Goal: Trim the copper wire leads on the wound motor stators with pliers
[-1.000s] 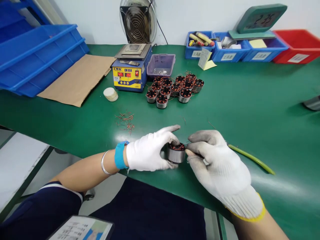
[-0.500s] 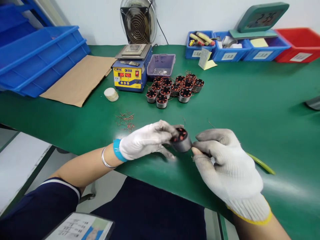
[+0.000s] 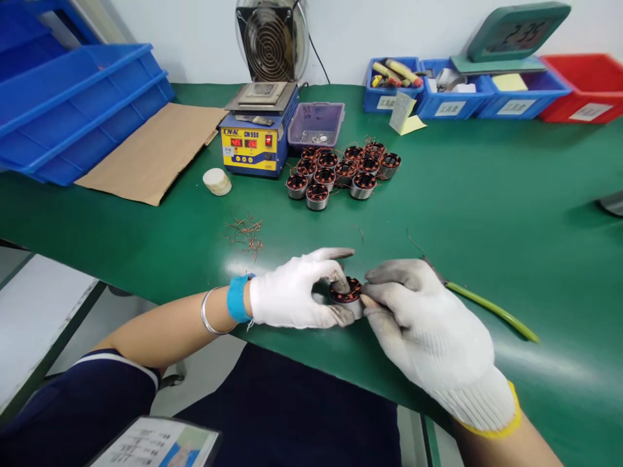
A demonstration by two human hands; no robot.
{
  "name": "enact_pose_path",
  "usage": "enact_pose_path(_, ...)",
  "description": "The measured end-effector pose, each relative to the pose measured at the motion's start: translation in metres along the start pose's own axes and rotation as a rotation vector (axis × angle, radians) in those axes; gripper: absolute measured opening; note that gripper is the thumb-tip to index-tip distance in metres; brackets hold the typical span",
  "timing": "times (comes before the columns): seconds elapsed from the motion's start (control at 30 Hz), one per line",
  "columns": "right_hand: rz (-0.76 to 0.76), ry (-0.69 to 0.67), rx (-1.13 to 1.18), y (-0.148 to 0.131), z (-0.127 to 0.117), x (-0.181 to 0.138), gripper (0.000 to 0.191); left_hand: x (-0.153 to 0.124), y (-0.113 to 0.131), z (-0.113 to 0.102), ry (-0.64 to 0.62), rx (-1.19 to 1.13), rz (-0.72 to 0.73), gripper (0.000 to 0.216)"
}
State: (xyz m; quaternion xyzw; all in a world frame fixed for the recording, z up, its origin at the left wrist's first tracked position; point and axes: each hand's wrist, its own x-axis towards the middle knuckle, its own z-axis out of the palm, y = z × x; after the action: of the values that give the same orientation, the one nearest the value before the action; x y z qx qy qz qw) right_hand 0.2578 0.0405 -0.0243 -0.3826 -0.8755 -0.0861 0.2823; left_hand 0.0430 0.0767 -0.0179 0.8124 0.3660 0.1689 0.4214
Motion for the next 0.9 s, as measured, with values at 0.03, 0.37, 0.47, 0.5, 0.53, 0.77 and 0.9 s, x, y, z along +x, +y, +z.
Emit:
enact_pose_path(0.03, 0.001, 0.0, -0.001, 0.001, 0.001, 0.0, 0.014, 0.001, 0.0, 0.001, -0.045, 0.043, -0.013, 0.021)
enact_pose_path(0.37, 0.32, -0.195, 0.171, 0.015, 0.012, -0.012, 0.023, 0.0, -0.004, 0.003, -0.066, 0.64, 0.03, 0.035)
enact_pose_path(0.47, 0.41, 0.007, 0.119, 0.021, 0.005, -0.017, 0.022, -0.001, -0.007, 0.004, -0.014, 0.553, -0.042, 0.056)
enact_pose_path(0.5, 0.42, 0.041, 0.077, 0.021, 0.004, -0.017, 0.025, -0.001, -0.009, 0.003, 0.003, 0.523, -0.068, 0.066)
enact_pose_path(0.53, 0.407, 0.033, 0.044, 0.02, 0.004, -0.015, 0.028, 0.0, -0.01, 0.003, 0.009, 0.491, -0.086, 0.073)
enact_pose_path(0.77, 0.063, -0.288, 0.088, 0.017, 0.02, -0.004, 0.035, 0.005, -0.013, 0.0, -0.04, 0.404, -0.084, 0.06)
enact_pose_path(0.9, 0.106, -0.262, 0.064, 0.033, 0.006, -0.014, 0.03, 0.004, -0.008, 0.004, 0.022, 0.404, -0.162, 0.055)
